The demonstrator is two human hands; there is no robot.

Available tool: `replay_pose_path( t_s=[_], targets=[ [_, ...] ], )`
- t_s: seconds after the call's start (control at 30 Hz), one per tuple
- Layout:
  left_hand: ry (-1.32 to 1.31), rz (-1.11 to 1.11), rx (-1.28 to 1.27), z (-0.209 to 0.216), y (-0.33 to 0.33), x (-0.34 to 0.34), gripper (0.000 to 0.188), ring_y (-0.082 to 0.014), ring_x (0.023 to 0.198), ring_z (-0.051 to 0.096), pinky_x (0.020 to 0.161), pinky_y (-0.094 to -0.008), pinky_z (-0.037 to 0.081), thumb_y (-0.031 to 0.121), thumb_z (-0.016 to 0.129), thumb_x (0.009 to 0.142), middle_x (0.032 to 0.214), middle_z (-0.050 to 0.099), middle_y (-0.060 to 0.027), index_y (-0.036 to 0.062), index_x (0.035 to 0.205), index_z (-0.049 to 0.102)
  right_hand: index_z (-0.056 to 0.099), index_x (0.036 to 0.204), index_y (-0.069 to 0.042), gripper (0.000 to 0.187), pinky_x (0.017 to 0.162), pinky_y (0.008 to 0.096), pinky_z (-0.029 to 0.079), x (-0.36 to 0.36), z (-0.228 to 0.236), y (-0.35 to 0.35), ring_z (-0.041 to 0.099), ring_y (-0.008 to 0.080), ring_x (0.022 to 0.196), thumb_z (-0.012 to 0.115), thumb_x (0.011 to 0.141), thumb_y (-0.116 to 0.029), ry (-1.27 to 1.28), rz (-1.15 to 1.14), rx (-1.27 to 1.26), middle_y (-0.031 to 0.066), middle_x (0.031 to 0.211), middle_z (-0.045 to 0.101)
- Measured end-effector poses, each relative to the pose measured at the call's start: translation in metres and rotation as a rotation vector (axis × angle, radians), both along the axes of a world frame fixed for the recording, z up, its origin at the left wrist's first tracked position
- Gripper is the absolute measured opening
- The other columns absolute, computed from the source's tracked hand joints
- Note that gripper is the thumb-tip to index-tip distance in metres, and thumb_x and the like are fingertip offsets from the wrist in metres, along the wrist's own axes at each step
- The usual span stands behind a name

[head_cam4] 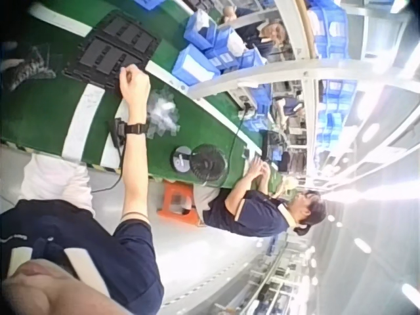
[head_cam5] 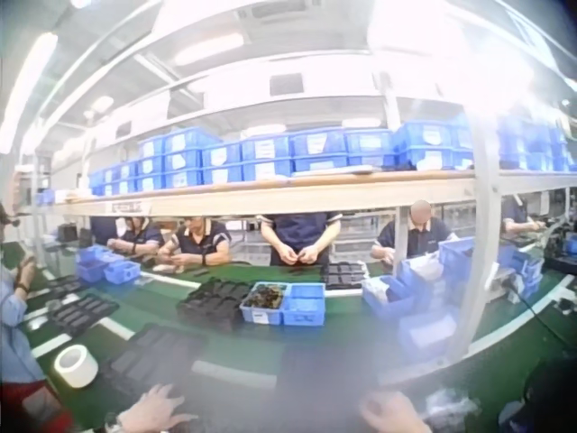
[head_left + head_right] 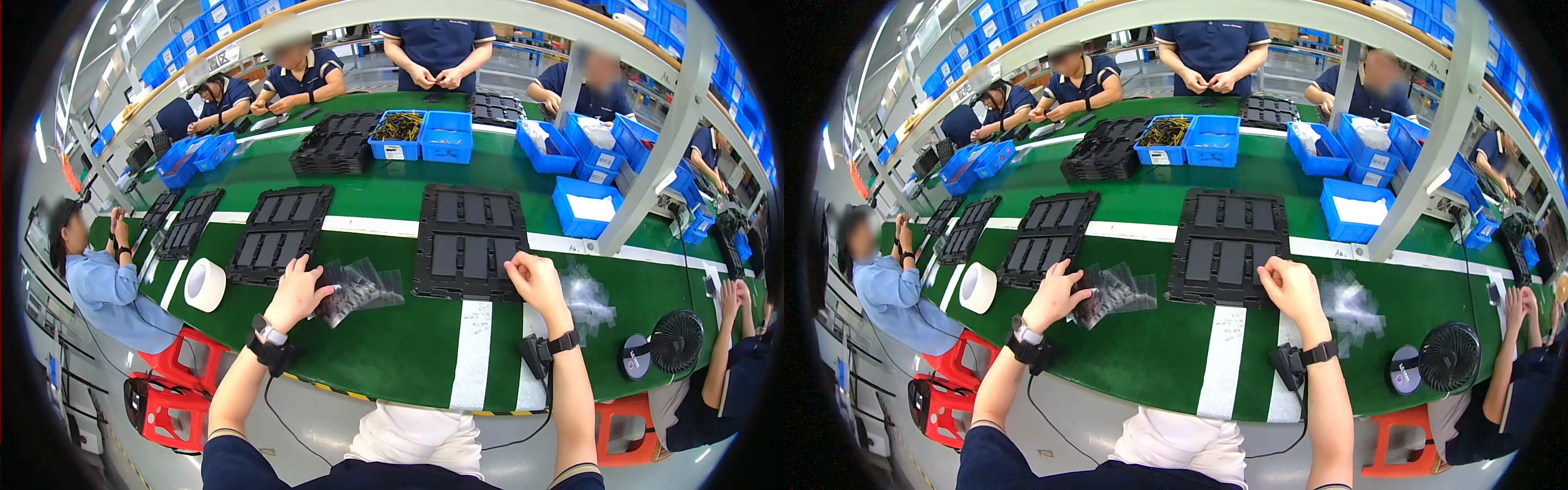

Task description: The recorder is assembling small electronic components on a factory production line, specifically applying a protective film or component to a black rectangular housing.

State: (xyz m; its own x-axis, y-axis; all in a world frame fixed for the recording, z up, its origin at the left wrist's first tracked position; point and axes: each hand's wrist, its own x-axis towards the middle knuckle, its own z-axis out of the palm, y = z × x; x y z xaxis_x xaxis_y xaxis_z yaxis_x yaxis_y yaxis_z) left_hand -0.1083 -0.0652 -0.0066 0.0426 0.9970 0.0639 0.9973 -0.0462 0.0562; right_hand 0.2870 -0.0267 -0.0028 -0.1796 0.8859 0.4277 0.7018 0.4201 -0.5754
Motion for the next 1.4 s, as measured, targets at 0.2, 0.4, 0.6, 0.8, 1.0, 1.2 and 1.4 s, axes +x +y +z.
replay_pose_path(
  t_s=[0.2, 0.4, 0.6, 0.8, 1.0, 1.2, 1.4],
  targets=[
    [-0.424, -0.237, 0.205, 0.033, -0.001, 0.040, 0.038, -0.0302, 0.093, 0.057, 0.078, -0.0352, 0.047, 0.020, 0.073, 0.068, 0.110, 0.053, -0.0174, 0.0021, 0.096, 0.056, 0.054, 0.066, -0.003, 0.019, 0.045, 0.0280, 0.036, -0.006, 0.001, -0.002, 0.049, 0.0149, 0.046, 0.062, 0.078, -0.015, 0.096, 0.082, -0.047, 0.0055, 0.048, 0.047],
    [-0.749, -0.537, 0.040, 0.037, 0.004, 0.141, 0.048, -0.0230, 0.085, 0.061, 0.075, -0.0312, 0.048, 0.022, 0.074, 0.069, 0.091, 0.059, -0.0144, 0.0014, 0.103, 0.049, 0.047, 0.112, -0.005, 0.032, 0.064, 0.0228, 0.046, -0.021, -0.004, -0.009, 0.057, 0.0076, 0.070, 0.059, 0.082, -0.007, 0.609, 0.477, -0.465, 0.0038, 0.076, 0.061],
    [-0.912, -0.493, -0.111, 0.020, 0.015, 0.169, 0.053, -0.0129, 0.078, 0.058, 0.069, -0.0251, 0.048, 0.018, 0.074, 0.070, 0.090, 0.059, -0.0085, 0.0032, 0.114, 0.048, 0.044, 0.112, -0.004, 0.036, 0.065, 0.0213, 0.045, -0.020, -0.004, -0.007, 0.055, 0.0053, 0.072, 0.058, 0.079, 0.000, 0.734, 0.466, -0.455, 0.0012, 0.073, 0.059],
    [-1.451, -0.495, -0.396, -0.012, 0.030, 0.163, 0.017, -0.0027, 0.070, 0.054, 0.063, -0.0178, 0.044, 0.010, 0.061, 0.083, 0.081, 0.059, 0.0001, -0.0017, 0.096, 0.059, 0.057, 0.089, -0.001, 0.010, 0.062, 0.0210, 0.045, -0.027, -0.008, -0.010, 0.056, 0.0055, 0.070, 0.058, 0.079, -0.003, 0.598, 0.417, -0.366, 0.0011, 0.073, 0.060],
    [-1.463, -0.538, -0.398, -0.015, 0.022, 0.168, 0.017, -0.0038, 0.074, 0.055, 0.068, -0.0178, 0.044, 0.010, 0.060, 0.084, 0.082, 0.060, -0.0004, -0.0017, 0.097, 0.059, 0.064, 0.086, 0.001, 0.017, 0.058, 0.0210, 0.045, -0.033, -0.006, -0.017, 0.057, 0.0067, 0.067, 0.063, 0.080, -0.015, 0.542, 0.391, -0.428, 0.0047, 0.072, 0.063],
    [-1.486, -0.545, -0.410, -0.018, 0.019, 0.169, 0.017, -0.0039, 0.075, 0.055, 0.068, -0.0182, 0.044, 0.009, 0.059, 0.084, 0.080, 0.059, 0.0000, -0.0020, 0.097, 0.057, 0.062, 0.083, 0.000, 0.011, 0.065, 0.0218, 0.046, -0.027, -0.012, -0.010, 0.057, 0.0073, 0.071, 0.061, 0.082, -0.011, 0.636, 0.447, -0.526, 0.0028, 0.074, 0.062],
    [-1.403, -0.582, -0.578, -0.007, 0.017, 0.167, 0.018, -0.0012, 0.069, 0.050, 0.063, -0.0164, 0.041, 0.008, 0.061, 0.082, 0.080, 0.059, 0.0023, 0.0013, 0.098, 0.056, 0.061, 0.081, -0.003, 0.009, 0.056, 0.0198, 0.044, 0.043, -0.003, 0.015, 0.054, 0.0061, 0.061, 0.055, 0.083, -0.010, 0.733, -0.011, -0.128, 0.0015, 0.070, 0.060]
  ],
)
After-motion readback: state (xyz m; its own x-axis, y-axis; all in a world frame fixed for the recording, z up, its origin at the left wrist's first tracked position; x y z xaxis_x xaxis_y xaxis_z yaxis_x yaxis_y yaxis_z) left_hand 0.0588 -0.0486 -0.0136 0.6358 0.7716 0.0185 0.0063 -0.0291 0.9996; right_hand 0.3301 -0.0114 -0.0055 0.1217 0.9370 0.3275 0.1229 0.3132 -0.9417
